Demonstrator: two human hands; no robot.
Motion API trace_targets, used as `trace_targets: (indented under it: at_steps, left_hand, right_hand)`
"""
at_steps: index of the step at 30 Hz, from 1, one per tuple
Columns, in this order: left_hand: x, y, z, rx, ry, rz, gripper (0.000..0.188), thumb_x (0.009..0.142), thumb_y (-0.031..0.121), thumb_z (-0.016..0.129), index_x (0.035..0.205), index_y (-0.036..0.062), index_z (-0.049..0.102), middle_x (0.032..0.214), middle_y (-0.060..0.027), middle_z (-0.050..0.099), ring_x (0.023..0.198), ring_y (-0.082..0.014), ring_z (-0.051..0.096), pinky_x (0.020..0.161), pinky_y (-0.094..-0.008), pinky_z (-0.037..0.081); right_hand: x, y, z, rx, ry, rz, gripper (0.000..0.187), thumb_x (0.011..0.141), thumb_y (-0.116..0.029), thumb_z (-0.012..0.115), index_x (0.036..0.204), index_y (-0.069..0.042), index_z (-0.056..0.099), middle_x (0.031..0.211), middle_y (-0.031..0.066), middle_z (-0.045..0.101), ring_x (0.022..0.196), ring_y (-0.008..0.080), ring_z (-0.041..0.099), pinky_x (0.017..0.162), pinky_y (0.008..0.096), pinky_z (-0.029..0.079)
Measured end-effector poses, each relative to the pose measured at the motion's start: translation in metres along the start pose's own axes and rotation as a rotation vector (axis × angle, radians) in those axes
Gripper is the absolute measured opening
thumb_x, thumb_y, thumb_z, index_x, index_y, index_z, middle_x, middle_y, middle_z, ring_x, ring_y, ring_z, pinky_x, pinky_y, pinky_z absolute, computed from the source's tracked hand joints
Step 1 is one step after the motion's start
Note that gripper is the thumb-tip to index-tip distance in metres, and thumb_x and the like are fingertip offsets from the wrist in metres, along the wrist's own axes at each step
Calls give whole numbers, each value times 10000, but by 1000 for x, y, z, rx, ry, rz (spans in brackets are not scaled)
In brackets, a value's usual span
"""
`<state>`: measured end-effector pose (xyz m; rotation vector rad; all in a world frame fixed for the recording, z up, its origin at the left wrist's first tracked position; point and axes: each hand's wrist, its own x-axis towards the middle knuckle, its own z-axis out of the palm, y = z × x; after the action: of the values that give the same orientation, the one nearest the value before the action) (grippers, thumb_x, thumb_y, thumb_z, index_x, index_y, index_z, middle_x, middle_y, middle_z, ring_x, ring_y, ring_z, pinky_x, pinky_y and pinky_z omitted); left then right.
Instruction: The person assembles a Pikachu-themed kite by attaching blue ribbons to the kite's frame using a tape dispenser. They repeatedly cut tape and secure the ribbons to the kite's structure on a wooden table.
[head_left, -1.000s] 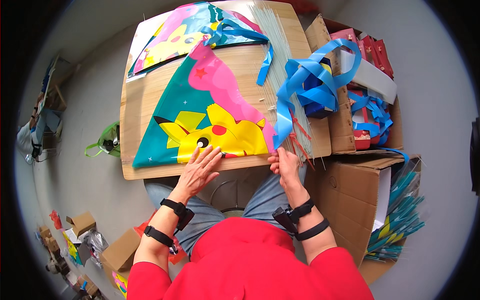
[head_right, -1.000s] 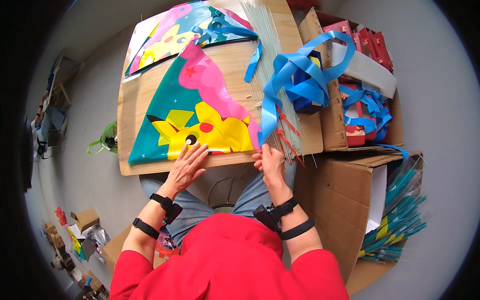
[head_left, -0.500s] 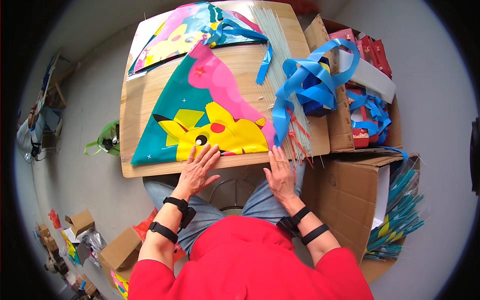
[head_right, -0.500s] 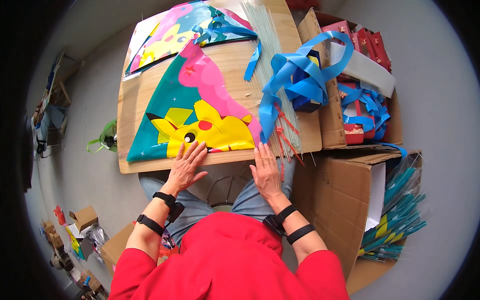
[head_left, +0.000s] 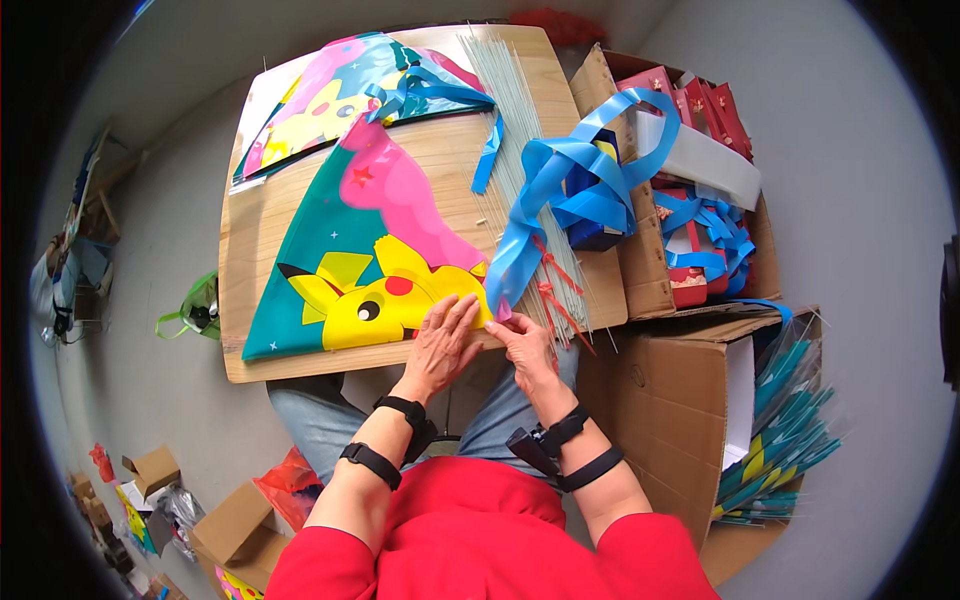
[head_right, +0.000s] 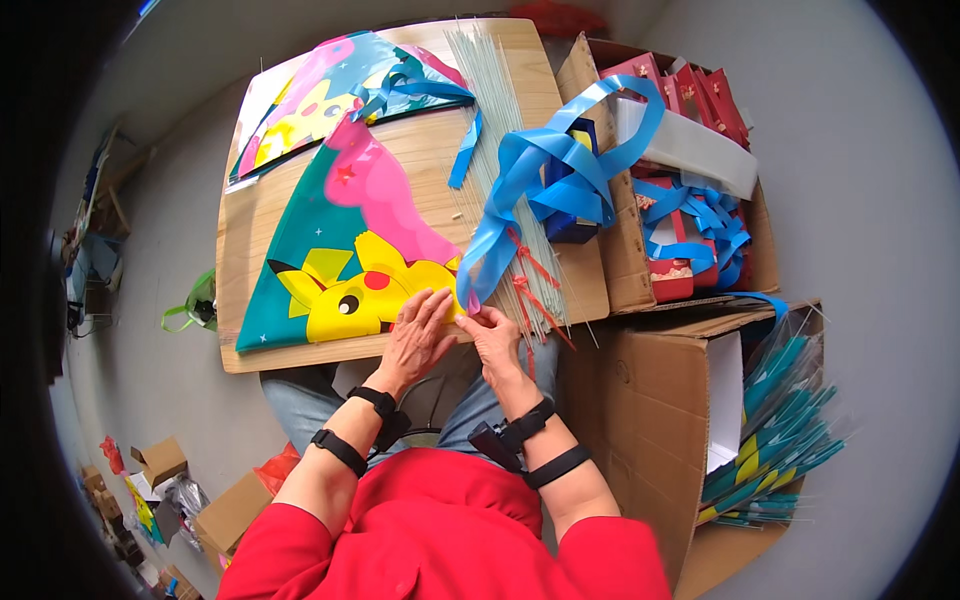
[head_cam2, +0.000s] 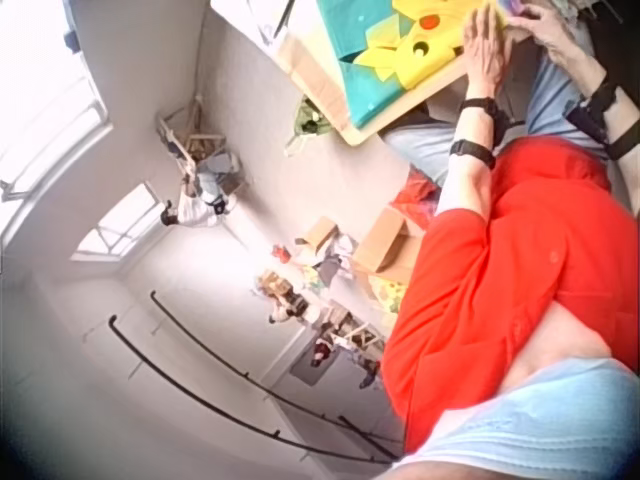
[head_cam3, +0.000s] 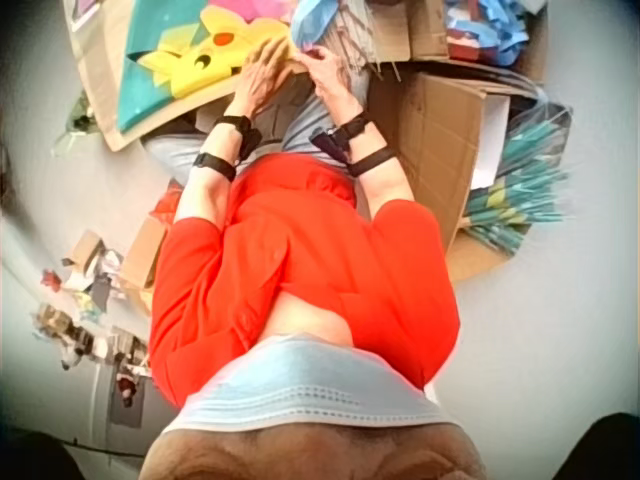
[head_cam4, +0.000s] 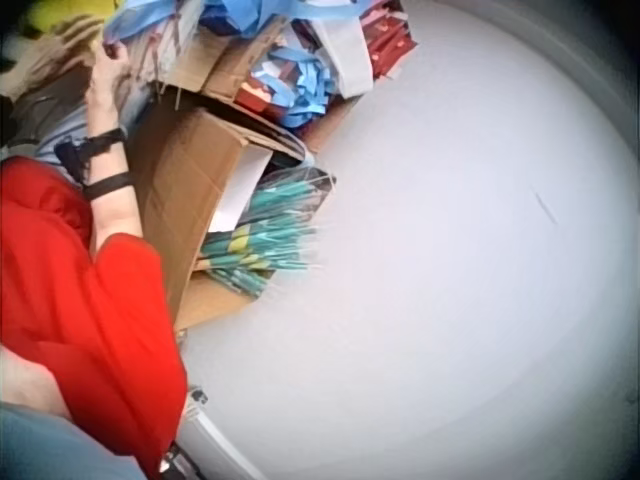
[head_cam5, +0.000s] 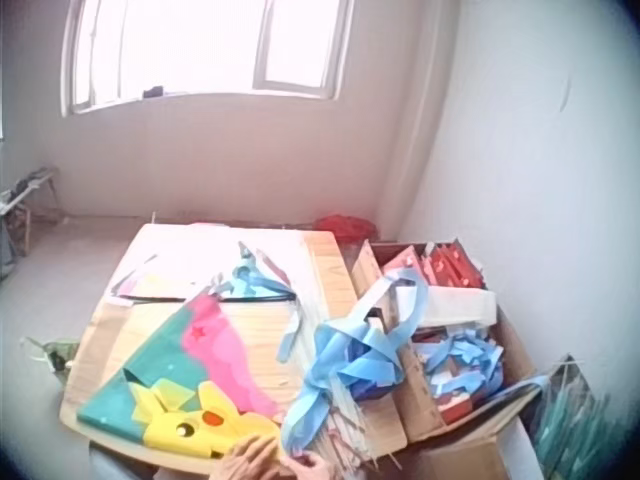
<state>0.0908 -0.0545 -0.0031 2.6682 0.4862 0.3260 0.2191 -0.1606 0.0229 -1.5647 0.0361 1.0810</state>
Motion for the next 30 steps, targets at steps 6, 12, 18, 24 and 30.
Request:
trace_targets:
  at_steps: [6,12,18,24,30]
  left_hand:
    - [-2,-6,4,-31,12,26,684,833,298,685,1412,45,424,1451,-102,401,1346,-314,351,1129,-427,292]
    - [-2,-3,1,-30,-8,10,684,825,295,689,1406,40,433,1461,-98,394,1353,-319,342,1131,-433,291]
    - [-2,-1,-4,-27,-22,-11,693,832,309,676,1422,51,420,1472,-84,391,1362,-303,339,1138,-418,285]
    - [-1,-2,-4,-97,21,-25,741,813,289,707,1440,59,387,1446,-105,414,1342,-313,366,1124,-417,302]
    - [7,7,-6,-157,97,-111,752,774,269,750,1418,106,399,1376,-112,457,1279,-310,419,1060,-419,345]
  right_hand:
    - [15,11,19,-18,-57,-319,592,757,-35,797,1242,29,463,1077,70,603,1005,142,604,894,279,495]
    - [22,-2,33,199,-26,-476,878,796,94,692,1481,12,150,1130,138,616,1013,162,610,916,278,486]
    - [15,-10,16,697,32,-397,615,960,-205,618,1459,-24,308,1214,105,595,1107,182,582,942,332,469]
    - [-1,-13,-1,624,-116,-286,481,950,-224,643,1367,-86,447,1228,66,584,1139,177,567,974,338,448]
    - [-10,-66,-13,182,-115,-506,638,934,-105,652,1475,-35,321,1315,124,559,1081,143,592,865,294,514]
